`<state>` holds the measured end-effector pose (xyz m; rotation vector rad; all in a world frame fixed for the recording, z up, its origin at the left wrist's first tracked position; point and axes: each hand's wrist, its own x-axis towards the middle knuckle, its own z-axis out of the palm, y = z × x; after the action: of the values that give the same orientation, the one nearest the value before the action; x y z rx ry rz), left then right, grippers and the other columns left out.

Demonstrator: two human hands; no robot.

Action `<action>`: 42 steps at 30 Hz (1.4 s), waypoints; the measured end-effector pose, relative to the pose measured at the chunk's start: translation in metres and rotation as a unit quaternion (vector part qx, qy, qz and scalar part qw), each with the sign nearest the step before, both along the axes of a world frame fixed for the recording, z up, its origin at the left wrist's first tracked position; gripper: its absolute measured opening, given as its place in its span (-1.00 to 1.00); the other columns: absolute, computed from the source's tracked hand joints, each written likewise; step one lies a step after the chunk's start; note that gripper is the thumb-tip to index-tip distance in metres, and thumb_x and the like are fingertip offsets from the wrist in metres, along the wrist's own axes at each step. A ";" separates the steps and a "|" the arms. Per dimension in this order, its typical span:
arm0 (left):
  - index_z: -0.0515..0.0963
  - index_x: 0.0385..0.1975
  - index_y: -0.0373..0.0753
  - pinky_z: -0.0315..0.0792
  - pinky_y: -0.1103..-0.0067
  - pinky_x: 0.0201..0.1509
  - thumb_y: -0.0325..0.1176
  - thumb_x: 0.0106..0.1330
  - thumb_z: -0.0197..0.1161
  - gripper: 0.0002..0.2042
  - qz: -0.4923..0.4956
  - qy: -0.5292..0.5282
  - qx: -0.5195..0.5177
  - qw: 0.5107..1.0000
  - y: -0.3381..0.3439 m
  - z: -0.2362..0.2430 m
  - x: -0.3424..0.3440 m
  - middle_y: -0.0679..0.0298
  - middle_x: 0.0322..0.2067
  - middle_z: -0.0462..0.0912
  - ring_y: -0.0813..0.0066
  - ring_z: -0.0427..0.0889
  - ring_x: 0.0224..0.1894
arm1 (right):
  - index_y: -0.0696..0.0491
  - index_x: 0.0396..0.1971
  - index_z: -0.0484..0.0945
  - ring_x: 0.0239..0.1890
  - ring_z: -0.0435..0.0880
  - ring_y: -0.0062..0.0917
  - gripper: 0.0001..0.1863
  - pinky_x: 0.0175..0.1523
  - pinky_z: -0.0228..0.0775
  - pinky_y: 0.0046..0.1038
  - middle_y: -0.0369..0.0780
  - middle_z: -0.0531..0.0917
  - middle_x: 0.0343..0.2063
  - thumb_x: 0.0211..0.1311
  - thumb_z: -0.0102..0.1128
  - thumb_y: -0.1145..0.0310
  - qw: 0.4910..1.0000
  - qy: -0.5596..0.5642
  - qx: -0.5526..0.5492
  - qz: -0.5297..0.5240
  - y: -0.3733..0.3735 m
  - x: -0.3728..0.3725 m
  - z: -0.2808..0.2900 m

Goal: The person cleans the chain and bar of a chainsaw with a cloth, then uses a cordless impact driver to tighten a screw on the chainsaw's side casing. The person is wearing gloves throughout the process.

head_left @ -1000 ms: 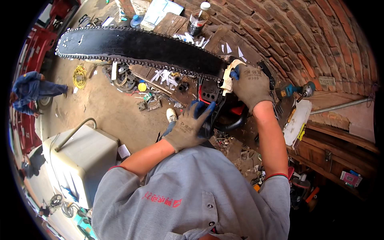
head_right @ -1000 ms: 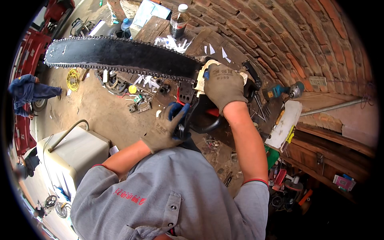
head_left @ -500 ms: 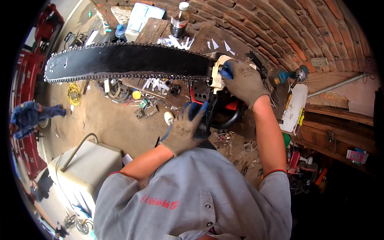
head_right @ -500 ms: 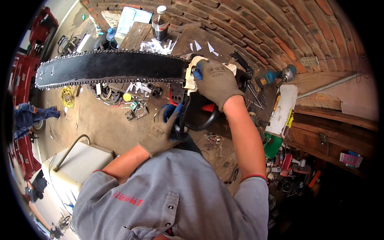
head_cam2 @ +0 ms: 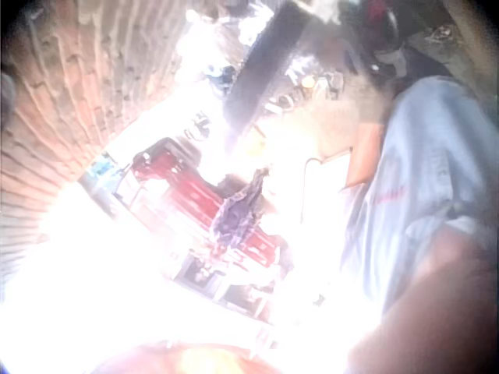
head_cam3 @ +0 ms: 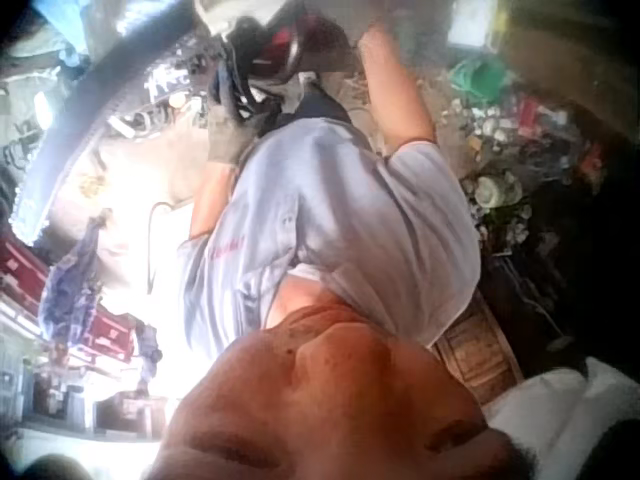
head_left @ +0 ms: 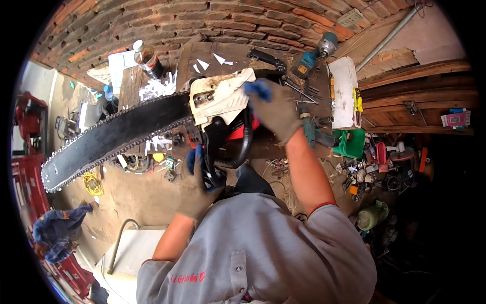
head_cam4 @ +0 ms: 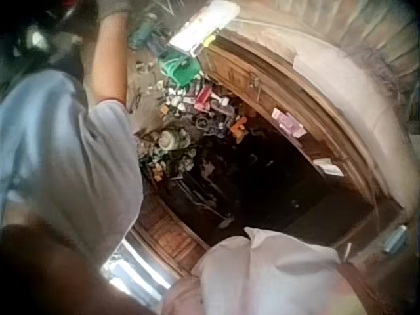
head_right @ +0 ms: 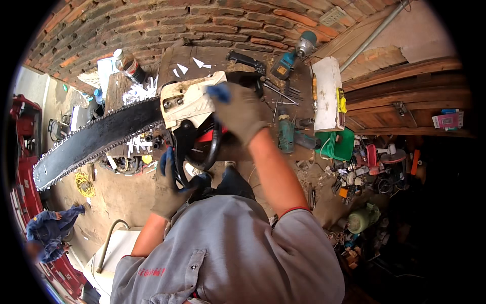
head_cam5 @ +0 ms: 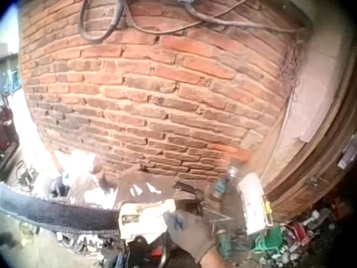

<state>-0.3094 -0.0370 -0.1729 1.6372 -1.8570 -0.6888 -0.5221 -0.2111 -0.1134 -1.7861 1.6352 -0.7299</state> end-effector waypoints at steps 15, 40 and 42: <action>-0.01 0.41 -0.24 0.27 0.28 0.34 -0.47 -0.14 0.51 0.05 0.121 -0.004 -0.004 0.993 0.027 0.023 -0.042 0.00 0.36 0.09 0.02 0.18 0.37 | 0.04 0.07 0.49 0.13 0.53 -0.14 -0.55 0.18 0.38 -0.22 0.00 0.55 0.08 0.15 0.15 0.29 0.929 0.327 0.176 0.012 -0.127 -0.197 -0.150; 0.07 0.39 -0.32 0.32 0.33 0.30 -0.39 -0.02 0.50 -0.05 0.172 0.029 -0.015 0.985 0.019 0.025 -0.051 -0.01 0.33 0.17 0.06 0.30 0.30 | 0.10 -0.02 0.52 -0.21 0.69 -0.43 -0.66 -0.04 0.52 -0.43 -0.14 0.68 -0.23 0.18 0.25 0.44 0.975 -0.156 0.023 0.157 -0.033 -0.076 -0.038; 0.14 0.36 -0.34 0.32 0.28 0.28 -0.30 -0.01 0.50 -0.10 0.172 0.047 -0.009 0.984 0.012 0.032 -0.051 -0.07 0.27 0.26 -0.02 0.31 0.29 | 0.09 -0.04 0.52 -0.24 0.69 -0.27 -0.68 -0.10 0.53 -0.33 -0.08 0.67 -0.26 0.23 0.20 0.31 0.956 0.038 -0.116 0.268 -0.030 -0.033 -0.002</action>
<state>-0.3603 -0.0250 -0.1406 1.8203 -1.4587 -0.5855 -0.5548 -0.2411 -0.1151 -2.3124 1.0520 -0.6180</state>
